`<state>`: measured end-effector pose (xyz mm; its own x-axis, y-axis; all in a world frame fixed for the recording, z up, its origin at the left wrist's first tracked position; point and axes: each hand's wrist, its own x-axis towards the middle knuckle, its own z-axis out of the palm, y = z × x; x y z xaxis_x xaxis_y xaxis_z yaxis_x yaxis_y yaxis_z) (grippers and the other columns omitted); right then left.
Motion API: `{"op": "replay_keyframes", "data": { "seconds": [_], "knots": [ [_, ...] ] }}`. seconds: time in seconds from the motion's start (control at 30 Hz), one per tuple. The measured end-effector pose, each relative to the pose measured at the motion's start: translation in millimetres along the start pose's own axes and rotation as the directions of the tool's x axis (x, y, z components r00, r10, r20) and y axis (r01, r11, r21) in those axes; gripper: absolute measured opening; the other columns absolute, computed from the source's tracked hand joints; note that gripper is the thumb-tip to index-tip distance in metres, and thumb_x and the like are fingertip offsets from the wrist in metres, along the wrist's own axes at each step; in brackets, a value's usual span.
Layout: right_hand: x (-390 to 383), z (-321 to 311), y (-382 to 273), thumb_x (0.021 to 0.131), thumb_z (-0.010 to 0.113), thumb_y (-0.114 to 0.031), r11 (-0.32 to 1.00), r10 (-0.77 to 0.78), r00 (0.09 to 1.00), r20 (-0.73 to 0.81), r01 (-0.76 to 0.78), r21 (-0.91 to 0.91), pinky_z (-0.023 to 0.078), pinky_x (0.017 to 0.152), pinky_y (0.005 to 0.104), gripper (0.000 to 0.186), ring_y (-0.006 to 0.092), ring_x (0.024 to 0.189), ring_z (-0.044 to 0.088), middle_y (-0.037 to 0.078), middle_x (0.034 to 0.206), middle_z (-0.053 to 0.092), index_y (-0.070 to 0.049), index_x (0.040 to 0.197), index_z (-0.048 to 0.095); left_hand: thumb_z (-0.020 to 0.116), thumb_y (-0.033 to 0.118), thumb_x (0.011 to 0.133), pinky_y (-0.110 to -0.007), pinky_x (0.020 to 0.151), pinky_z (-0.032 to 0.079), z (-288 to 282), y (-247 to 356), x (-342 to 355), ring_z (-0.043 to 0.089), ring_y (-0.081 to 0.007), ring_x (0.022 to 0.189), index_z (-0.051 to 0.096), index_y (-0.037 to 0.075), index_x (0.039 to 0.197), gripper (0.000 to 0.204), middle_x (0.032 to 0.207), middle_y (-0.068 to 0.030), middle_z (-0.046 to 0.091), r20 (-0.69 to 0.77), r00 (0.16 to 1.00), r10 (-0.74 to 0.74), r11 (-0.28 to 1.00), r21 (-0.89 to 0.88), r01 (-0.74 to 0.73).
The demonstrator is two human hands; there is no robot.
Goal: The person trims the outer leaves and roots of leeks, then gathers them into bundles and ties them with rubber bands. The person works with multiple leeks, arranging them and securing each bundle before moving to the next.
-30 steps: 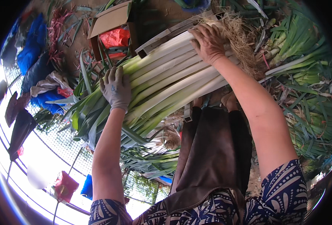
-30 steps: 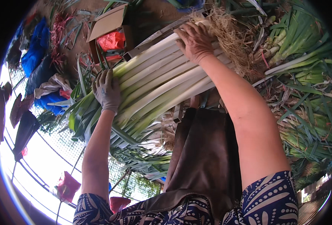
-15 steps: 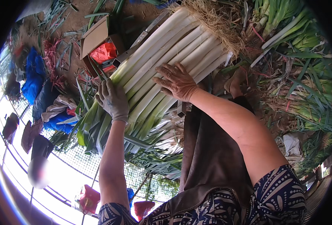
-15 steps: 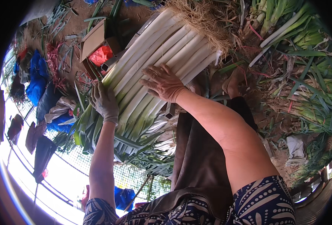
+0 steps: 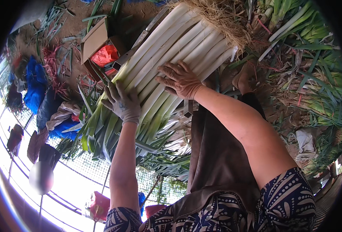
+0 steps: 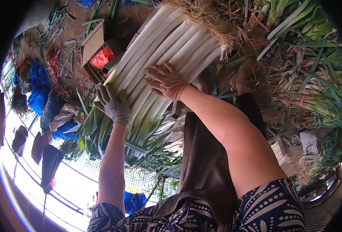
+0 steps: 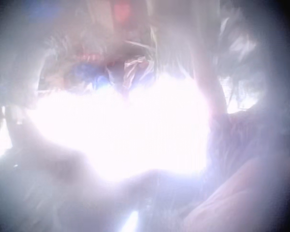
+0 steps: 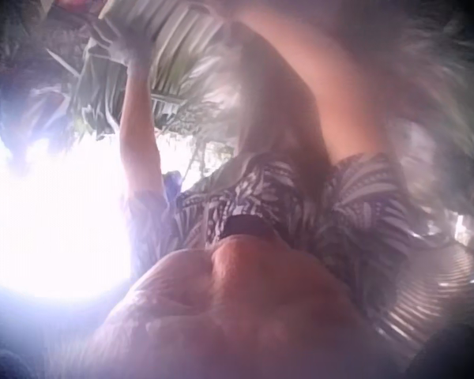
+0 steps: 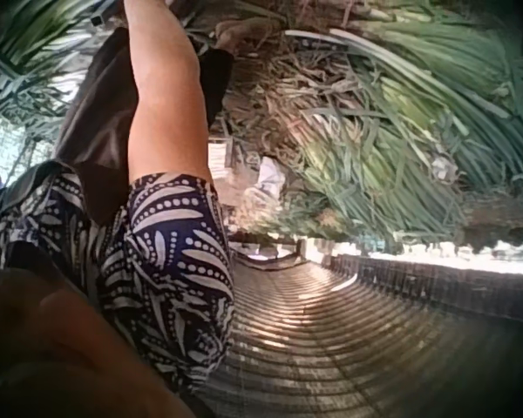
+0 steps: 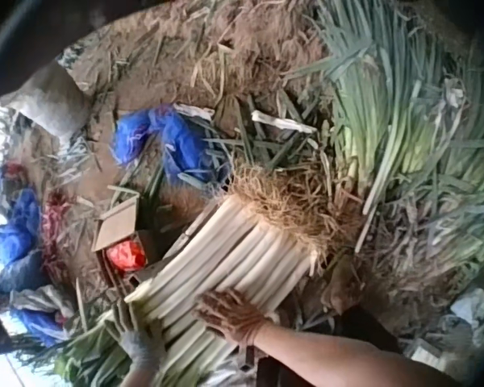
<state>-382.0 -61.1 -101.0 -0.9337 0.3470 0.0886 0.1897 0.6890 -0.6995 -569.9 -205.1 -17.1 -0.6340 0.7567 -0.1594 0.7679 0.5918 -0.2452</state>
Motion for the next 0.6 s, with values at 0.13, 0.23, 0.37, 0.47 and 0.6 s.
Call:
{"op": "replay_keyframes", "data": {
  "seconds": [0.13,0.23,0.37,0.47,0.6],
  "knots": [
    [0.2,-3.7,-4.2,0.085,0.06,-0.039,0.998,0.003,1.0,0.015,-0.004,0.055,0.023,0.11,0.0479,0.047,0.0243,0.134,0.034,0.003,0.145,0.039,-0.027,0.13,0.052,0.057,0.046,0.084,-0.064,0.108,0.012,-8.6,3.0,-5.3,0.028,-0.0369,0.136,0.039,0.012,0.138,0.066,0.143,-0.0166,0.036,-0.018,1.0,0.021,0.998,-0.062,-0.022],
    [-1.4,-3.3,1.6,0.085,0.061,-0.038,0.999,0.018,1.0,0.018,-0.019,0.04,0.023,0.111,0.0471,0.049,0.0241,0.134,0.035,0.003,0.146,0.038,-0.027,0.131,0.051,0.061,0.051,0.08,-0.064,0.106,0.015,-39.1,42.3,-23.8,0.03,-0.0379,0.134,0.041,0.016,0.137,0.069,0.14,-0.0184,0.038,0.005,0.973,0.23,0.939,-0.264,-0.221],
    [3.3,-4.9,0.1,0.083,0.063,-0.039,0.997,-0.005,1.0,0.005,0.004,0.081,0.022,0.112,0.0465,0.051,0.0244,0.135,0.034,0.004,0.145,0.039,-0.025,0.13,0.052,0.052,0.061,0.081,-0.062,0.104,0.023,-22.2,45.5,-46.3,0.037,-0.0382,0.127,0.048,0.018,0.131,0.066,0.136,-0.0176,0.04,0.095,0.819,0.566,0.819,-0.177,-0.546],
    [5.9,-12.7,0.7,0.081,0.066,-0.037,0.992,0.002,1.0,0.027,-0.006,0.126,0.023,0.113,0.0457,0.047,0.0254,0.133,0.036,0.007,0.141,0.043,-0.02,0.123,0.058,0.048,0.062,0.083,-0.064,0.102,0.026,-16.7,47.1,-44.4,0.04,-0.0389,0.124,0.051,0.019,0.128,0.062,0.135,-0.0174,0.042,0.079,0.806,0.586,0.81,-0.093,-0.58],
    [-14.0,-64.5,10.9,0.077,0.071,-0.022,0.888,0.116,0.989,-0.094,-0.061,0.456,0.035,0.105,0.043,0.035,0.0249,0.117,0.051,0.009,0.119,0.059,-0.014,0.11,0.063,0.048,0.062,0.084,-0.065,0.102,0.025,-16.2,49.2,-44.8,0.037,-0.0395,0.127,0.048,0.019,0.13,0.063,0.138,-0.0174,0.039,0.075,0.803,0.591,0.806,-0.078,-0.586]
  ]
}}
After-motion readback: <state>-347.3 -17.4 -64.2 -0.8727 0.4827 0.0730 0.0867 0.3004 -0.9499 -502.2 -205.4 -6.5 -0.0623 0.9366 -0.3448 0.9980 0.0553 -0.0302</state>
